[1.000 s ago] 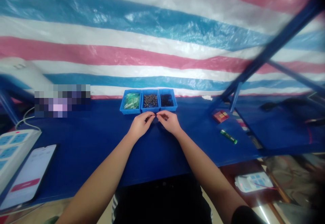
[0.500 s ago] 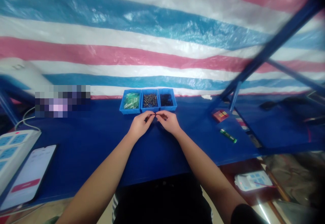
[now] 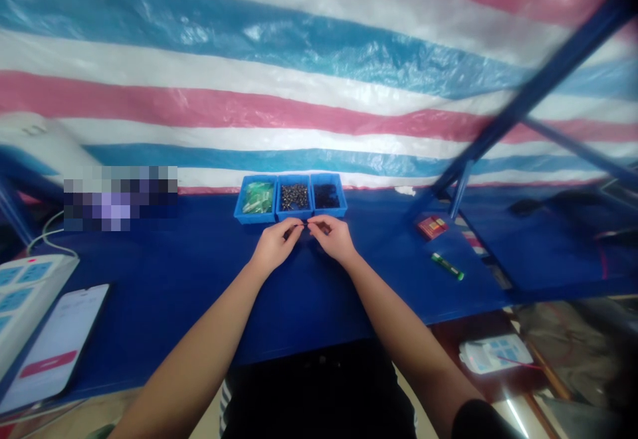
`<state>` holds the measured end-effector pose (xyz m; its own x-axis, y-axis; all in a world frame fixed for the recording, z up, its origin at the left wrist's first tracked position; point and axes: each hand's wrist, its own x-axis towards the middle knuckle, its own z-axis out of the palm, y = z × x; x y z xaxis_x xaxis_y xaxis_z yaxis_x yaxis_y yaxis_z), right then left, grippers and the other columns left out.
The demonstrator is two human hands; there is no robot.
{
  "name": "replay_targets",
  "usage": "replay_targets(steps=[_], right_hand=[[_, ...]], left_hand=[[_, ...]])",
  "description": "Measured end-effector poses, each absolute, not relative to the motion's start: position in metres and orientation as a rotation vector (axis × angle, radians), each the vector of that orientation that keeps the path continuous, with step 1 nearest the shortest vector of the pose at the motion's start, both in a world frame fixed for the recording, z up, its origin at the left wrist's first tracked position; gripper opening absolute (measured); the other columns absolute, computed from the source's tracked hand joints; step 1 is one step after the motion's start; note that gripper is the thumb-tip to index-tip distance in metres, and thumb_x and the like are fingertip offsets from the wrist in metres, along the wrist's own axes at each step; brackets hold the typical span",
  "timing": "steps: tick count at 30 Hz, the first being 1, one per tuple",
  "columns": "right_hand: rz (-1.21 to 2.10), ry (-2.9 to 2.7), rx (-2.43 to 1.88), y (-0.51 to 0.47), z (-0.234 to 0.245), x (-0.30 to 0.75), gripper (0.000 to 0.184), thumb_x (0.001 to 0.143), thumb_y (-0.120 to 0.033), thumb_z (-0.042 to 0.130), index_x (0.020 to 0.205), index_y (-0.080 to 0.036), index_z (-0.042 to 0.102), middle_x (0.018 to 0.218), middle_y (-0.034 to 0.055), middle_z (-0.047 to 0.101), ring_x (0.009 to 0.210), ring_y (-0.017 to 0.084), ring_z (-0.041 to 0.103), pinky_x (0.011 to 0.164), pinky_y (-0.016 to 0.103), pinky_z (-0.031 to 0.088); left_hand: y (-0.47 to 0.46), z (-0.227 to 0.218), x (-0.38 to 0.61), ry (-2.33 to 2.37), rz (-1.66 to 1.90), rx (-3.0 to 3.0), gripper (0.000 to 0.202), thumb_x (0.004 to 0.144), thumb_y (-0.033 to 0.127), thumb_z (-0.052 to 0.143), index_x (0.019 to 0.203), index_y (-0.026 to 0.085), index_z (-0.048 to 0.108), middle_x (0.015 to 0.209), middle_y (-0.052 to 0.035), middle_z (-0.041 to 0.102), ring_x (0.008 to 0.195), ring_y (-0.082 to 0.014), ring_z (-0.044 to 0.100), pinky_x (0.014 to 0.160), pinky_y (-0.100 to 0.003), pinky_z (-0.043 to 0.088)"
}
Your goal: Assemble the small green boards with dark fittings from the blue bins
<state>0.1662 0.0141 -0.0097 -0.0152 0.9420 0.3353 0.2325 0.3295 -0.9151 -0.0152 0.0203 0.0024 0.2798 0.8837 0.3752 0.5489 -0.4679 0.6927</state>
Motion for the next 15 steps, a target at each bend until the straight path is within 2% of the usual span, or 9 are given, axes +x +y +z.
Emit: replay_targets(steps=[4, 15], right_hand=[[0.756, -1.549, -1.141, 0.0139, -0.0113, 0.1663, 0.02, 0.085, -0.034, 0.062, 0.097, -0.021, 0.07, 0.095, 0.0054, 0.073, 0.081, 0.018, 0.07, 0.08, 0.031, 0.057], [0.782, -1.58, -1.134, 0.0112, -0.0126, 0.1602, 0.022, 0.083, -0.033, 0.063, 0.099, -0.02, 0.071, 0.096, 0.0057, 0.074, 0.081, 0.017, 0.069, 0.079, 0.03, 0.057]], left_hand=[[0.0202, 0.0034, -0.0163, 1.299, 1.056, 2.114, 0.028, 0.09, 0.044, 0.052, 0.105, 0.023, 0.064, 0.071, 0.0021, 0.063, 0.06, -0.0115, 0.057, 0.062, -0.023, 0.046], [0.0204, 0.0063, -0.0157, 1.309, 0.982, 2.068, 0.026, 0.095, 0.044, 0.043, 0.094, 0.021, 0.056, 0.071, 0.0012, 0.063, 0.063, -0.0138, 0.061, 0.063, -0.025, 0.046]])
